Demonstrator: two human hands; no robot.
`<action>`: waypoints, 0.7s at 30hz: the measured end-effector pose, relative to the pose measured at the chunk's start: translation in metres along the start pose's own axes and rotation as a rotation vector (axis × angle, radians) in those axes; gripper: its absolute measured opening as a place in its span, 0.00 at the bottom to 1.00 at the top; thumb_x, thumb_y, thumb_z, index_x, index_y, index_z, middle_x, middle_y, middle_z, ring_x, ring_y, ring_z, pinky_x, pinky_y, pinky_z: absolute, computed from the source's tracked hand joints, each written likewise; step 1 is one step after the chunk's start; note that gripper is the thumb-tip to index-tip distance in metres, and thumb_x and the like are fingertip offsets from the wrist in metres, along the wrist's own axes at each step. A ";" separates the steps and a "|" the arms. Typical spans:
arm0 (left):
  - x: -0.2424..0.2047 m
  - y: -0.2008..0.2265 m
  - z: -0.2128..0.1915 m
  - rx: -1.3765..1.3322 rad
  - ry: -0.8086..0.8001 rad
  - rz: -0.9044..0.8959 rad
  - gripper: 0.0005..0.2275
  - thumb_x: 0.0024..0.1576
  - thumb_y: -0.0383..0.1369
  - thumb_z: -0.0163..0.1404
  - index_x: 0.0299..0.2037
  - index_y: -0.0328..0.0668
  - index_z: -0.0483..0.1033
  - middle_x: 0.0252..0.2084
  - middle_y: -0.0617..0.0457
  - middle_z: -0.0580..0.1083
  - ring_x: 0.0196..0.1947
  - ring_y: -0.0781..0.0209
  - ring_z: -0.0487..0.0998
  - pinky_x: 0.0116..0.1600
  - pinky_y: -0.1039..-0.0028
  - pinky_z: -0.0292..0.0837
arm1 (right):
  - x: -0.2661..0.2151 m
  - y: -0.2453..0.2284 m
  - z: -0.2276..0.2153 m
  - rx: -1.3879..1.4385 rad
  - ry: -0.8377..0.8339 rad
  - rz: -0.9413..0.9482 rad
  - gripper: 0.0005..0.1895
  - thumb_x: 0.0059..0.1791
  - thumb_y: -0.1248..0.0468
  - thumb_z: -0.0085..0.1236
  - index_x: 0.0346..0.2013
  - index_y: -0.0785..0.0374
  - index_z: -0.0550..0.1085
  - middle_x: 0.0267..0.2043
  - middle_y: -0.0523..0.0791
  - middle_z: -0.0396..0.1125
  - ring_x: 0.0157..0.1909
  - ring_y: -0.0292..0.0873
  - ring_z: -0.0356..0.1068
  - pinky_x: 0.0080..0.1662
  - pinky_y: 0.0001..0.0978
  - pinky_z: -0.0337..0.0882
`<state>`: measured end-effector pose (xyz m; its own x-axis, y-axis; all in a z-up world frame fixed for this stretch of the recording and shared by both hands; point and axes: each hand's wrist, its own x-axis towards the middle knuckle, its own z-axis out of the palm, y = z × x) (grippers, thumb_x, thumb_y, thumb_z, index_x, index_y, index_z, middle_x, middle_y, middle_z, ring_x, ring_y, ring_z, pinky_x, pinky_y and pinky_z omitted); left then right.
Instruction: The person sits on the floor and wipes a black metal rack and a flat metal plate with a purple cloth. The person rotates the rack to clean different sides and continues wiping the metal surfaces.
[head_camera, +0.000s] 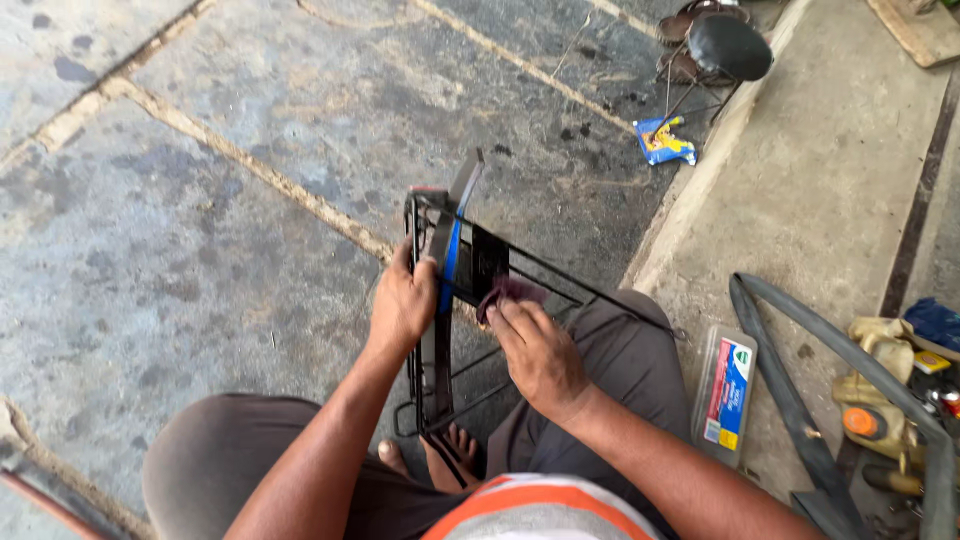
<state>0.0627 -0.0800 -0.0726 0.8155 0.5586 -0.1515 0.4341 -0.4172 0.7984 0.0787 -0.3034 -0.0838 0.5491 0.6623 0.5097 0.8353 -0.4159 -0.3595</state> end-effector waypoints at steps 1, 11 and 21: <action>0.006 -0.001 0.002 -0.010 0.024 0.063 0.29 0.58 0.42 0.42 0.67 0.31 0.64 0.57 0.25 0.72 0.60 0.32 0.72 0.65 0.56 0.64 | 0.000 0.004 0.003 0.051 -0.027 0.011 0.16 0.51 0.73 0.58 0.54 0.68 0.77 0.51 0.55 0.72 0.56 0.57 0.71 0.57 0.40 0.73; -0.012 0.003 0.003 -0.033 0.024 0.094 0.29 0.56 0.39 0.40 0.67 0.30 0.63 0.57 0.27 0.73 0.59 0.33 0.74 0.65 0.57 0.66 | 0.086 0.045 0.012 0.343 0.072 0.353 0.10 0.52 0.67 0.58 0.48 0.63 0.80 0.46 0.50 0.76 0.45 0.50 0.78 0.46 0.39 0.76; -0.003 0.000 0.004 0.021 -0.009 -0.095 0.27 0.56 0.39 0.42 0.67 0.40 0.66 0.56 0.33 0.76 0.58 0.36 0.75 0.63 0.56 0.68 | -0.036 0.079 -0.060 0.129 0.058 0.478 0.12 0.47 0.70 0.63 0.46 0.60 0.80 0.44 0.48 0.77 0.44 0.45 0.78 0.46 0.34 0.76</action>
